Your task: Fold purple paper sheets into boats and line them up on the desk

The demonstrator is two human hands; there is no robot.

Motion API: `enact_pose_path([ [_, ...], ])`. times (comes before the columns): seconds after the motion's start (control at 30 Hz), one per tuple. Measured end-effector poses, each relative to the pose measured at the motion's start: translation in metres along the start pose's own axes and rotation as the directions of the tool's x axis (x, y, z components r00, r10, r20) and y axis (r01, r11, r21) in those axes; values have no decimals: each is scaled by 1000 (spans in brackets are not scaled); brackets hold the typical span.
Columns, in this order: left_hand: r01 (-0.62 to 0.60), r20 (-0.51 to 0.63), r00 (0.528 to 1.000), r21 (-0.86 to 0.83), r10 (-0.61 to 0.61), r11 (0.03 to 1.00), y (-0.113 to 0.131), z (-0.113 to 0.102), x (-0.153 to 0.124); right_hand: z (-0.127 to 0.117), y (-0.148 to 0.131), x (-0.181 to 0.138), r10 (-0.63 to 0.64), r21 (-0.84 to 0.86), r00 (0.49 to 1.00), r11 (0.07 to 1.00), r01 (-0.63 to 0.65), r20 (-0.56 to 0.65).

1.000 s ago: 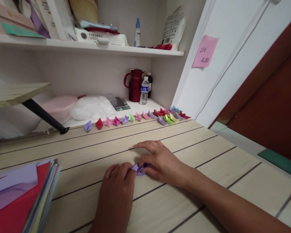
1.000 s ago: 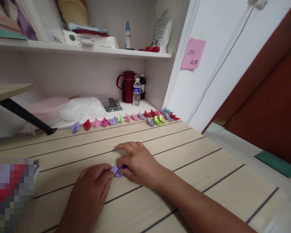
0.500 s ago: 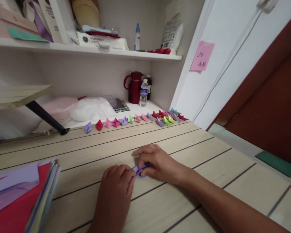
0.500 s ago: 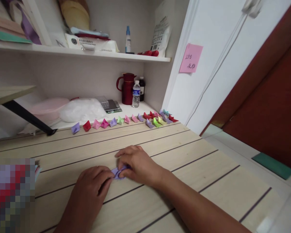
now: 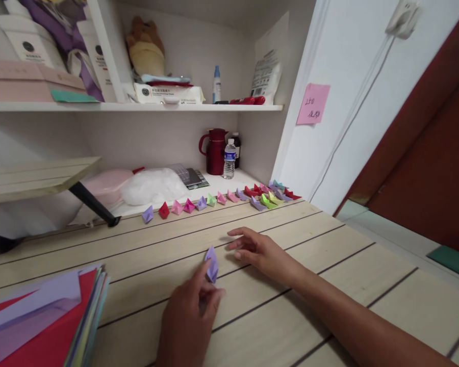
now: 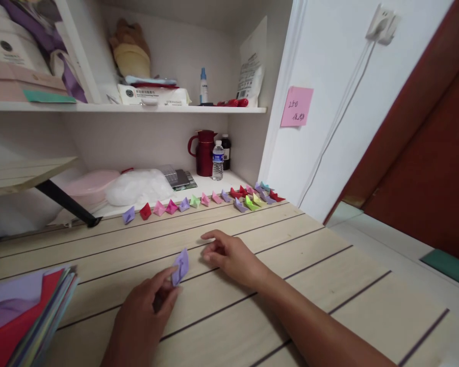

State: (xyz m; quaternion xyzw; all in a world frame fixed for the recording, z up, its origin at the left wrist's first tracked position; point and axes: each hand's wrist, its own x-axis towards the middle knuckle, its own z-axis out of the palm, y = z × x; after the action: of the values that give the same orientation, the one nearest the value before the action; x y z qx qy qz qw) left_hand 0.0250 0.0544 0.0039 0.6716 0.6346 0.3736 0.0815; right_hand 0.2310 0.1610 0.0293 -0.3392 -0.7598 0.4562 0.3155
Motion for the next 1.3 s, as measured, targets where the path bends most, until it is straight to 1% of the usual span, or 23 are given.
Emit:
enact_pose_path([
  [0.07, 7, 62, 998, -143, 2, 990, 11, -2, -5, 1, 1, 1, 4, 12, 999, 1000, -4, -46],
  [0.1, 45, 110, 994, -306, -11, 951, 17, -4, -8, 2, 0, 1, 4, 9, 998, 1000, -3, -66],
  [0.13, 111, 98, 992, -434, -76, 894, 21, -6, -9, 2, -1, 1, 4, 1, 997, 1000, -4, -82],
  [0.17, 169, 67, 985, -503, -156, 848, 24, -9, -8, 3, -4, 1, 4, -10, 996, 1000, -5, -92],
  [0.2, 210, 26, 973, -524, -230, 825, 25, -13, -7, 5, -7, 0, 3, -21, 995, 1000, -5, -95],
  [0.23, 244, -32, 953, -513, -303, 823, 24, -16, -4, 7, -11, -1, 1, -28, 996, 1000, -4, -92],
  [0.27, 277, -99, 924, -492, -369, 825, 21, -19, 0, 11, -15, -3, -5, -42, 996, 999, 2, -89],
  [0.33, 314, -183, 880, -465, -438, 827, 11, -23, 7, 21, -24, -8, -37, -101, 996, 994, 29, -78],
  [0.4, 324, -223, 861, -452, -456, 831, 1, -24, 12, 32, -29, -13, -77, -223, 996, 973, 66, -40],
  [0.5, 298, -250, 868, -430, -429, 852, -6, -21, 13, 49, -28, -17, -93, -411, 995, 906, 99, 33],
  [0.57, 268, -261, 881, -409, -394, 872, -8, -19, 11, 57, -25, -17, -100, -509, 994, 855, 105, 36],
  [0.63, 241, -272, 894, -383, -358, 892, -10, -17, 10, 59, -21, -15, -125, -552, 991, 824, 127, 42],
  [0.7, 216, -286, 901, -356, -326, 909, -14, -16, 9, 55, -19, -13, -159, -544, 985, 822, 168, 64],
  [0.8, 185, -295, 912, -321, -284, 929, -21, -13, 10, 39, -15, -10, -219, -503, 970, 829, 244, 109],
  [0.93, 149, -231, 948, -281, -218, 948, -26, -8, 13, 14, -7, -7, -288, -444, 945, 834, 327, 156],
  [1.03, 124, -169, 971, -256, -170, 959, -24, -5, 13, 3, -2, -4, -271, -422, 949, 850, 315, 162],
  [1.13, 97, -140, 981, -244, -134, 965, -20, -5, 10, 0, 0, -3, -229, -388, 958, 878, 279, 172],
  [1.23, 33, -118, 991, -239, -63, 970, -17, -4, 8, 0, -1, -2, -220, -375, 962, 888, 267, 164],
  [1.3, -27, -88, 996, -235, 6, 972, -15, -3, 7, 1, -2, -2, -237, -366, 957, 886, 283, 167],
])
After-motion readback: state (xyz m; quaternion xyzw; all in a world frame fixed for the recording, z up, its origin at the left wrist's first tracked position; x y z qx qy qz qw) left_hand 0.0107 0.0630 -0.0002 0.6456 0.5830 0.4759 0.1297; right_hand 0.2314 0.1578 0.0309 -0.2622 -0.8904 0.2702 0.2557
